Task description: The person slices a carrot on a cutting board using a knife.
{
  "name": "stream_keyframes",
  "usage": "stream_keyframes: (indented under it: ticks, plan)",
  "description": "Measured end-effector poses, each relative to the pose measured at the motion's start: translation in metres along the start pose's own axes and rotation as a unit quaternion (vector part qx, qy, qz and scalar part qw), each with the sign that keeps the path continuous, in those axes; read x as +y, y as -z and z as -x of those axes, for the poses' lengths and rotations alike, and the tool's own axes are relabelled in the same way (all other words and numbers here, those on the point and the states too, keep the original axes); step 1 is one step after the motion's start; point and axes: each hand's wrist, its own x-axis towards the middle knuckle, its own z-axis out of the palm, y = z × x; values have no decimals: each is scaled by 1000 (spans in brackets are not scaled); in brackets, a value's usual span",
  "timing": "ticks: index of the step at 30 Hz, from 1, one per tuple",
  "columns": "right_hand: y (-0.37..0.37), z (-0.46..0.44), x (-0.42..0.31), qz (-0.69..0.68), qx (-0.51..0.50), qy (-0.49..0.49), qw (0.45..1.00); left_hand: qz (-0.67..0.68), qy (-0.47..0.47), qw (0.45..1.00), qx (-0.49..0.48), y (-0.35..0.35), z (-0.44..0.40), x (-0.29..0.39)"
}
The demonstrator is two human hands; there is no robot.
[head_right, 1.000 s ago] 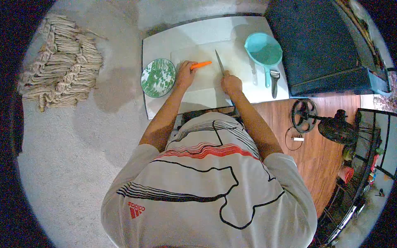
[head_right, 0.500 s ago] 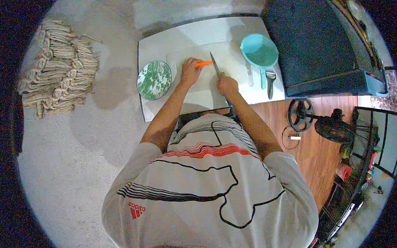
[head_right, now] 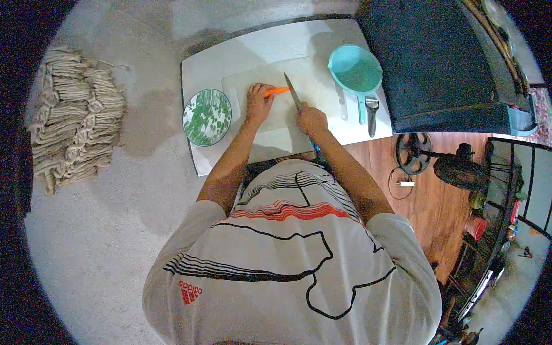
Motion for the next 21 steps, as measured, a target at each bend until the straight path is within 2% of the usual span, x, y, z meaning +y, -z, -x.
stream_keyframes:
  ticks: [6, 10, 21]
  plan:
    - [1, 4, -1, -9, 42, 20, 999, 23, 7, 1000, 5, 2, 1, 6]
    - [10, 6, -8, -13, 18, 1, 1000, 18, 2, 1000, -3, 2, -1, 4]
    - [6, 1, 0, -12, 34, 36, 999, 26, 3, 1000, -13, 3, 0, 3]
